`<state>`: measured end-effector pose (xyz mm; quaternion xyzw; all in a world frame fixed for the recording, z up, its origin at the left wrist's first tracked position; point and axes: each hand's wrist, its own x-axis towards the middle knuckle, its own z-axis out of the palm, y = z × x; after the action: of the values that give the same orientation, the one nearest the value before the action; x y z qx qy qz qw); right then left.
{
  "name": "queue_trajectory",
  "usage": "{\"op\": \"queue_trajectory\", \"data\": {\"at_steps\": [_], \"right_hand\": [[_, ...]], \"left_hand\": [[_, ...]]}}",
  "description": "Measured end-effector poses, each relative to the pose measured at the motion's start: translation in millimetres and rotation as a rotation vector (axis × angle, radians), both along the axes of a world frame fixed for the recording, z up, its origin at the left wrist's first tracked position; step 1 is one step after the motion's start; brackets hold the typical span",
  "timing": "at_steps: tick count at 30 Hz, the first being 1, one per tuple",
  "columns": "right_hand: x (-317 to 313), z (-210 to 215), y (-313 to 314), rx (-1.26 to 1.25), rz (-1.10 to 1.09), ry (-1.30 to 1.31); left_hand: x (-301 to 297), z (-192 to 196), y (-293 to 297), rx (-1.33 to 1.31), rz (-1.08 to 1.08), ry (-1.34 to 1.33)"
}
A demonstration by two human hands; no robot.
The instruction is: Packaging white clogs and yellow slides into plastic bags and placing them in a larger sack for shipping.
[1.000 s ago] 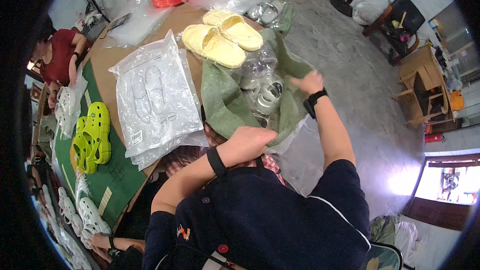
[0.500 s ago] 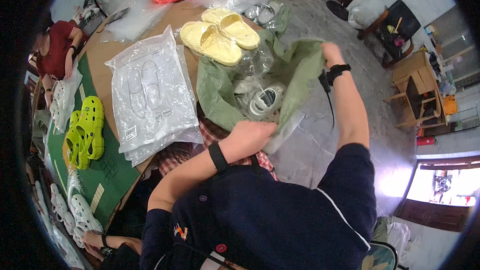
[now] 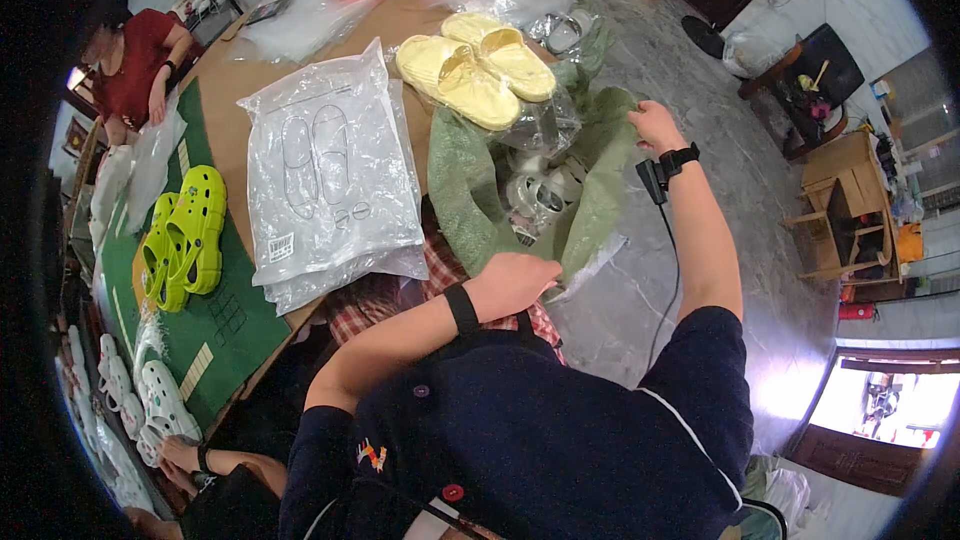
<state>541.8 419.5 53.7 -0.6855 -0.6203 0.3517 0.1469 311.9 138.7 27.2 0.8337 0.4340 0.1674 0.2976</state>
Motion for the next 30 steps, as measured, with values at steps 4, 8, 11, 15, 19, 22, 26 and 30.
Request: {"op": "queue_trajectory", "data": {"at_steps": [4,8,11,15,19,22,26,30], "right_hand": [[-29.3,-0.6,-7.7,0.085,0.095,-0.108],[-14.7,3.9,5.5,0.509,0.327,-0.573],[-52.3,26.6,-13.9,0.838,0.340,-0.421],[-162.0,75.3,-66.7,0.956,0.578,-0.111],[-257.3,56.8,-92.1,0.718,0.845,0.272],[-333.6,44.4,-93.6,0.275,0.873,0.006],[-388.9,10.1,-94.7,0.214,0.750,-0.246],[-421.1,-49.4,-87.5,0.424,0.488,-0.158]], "left_hand": [[-14.4,-13.6,-7.6,-0.030,0.028,-0.024],[-17.3,-5.7,-3.6,0.085,0.039,-0.105],[-44.4,20.6,-10.7,0.173,0.110,-0.091],[-107.1,45.6,-30.4,0.343,0.389,-0.144],[-192.7,53.6,-54.5,0.421,0.781,0.004],[-264.6,43.3,-75.0,0.442,1.112,0.144],[-323.9,24.4,-101.1,0.168,1.454,0.257],[-344.9,-13.7,-115.8,-0.047,1.332,0.057]]}}
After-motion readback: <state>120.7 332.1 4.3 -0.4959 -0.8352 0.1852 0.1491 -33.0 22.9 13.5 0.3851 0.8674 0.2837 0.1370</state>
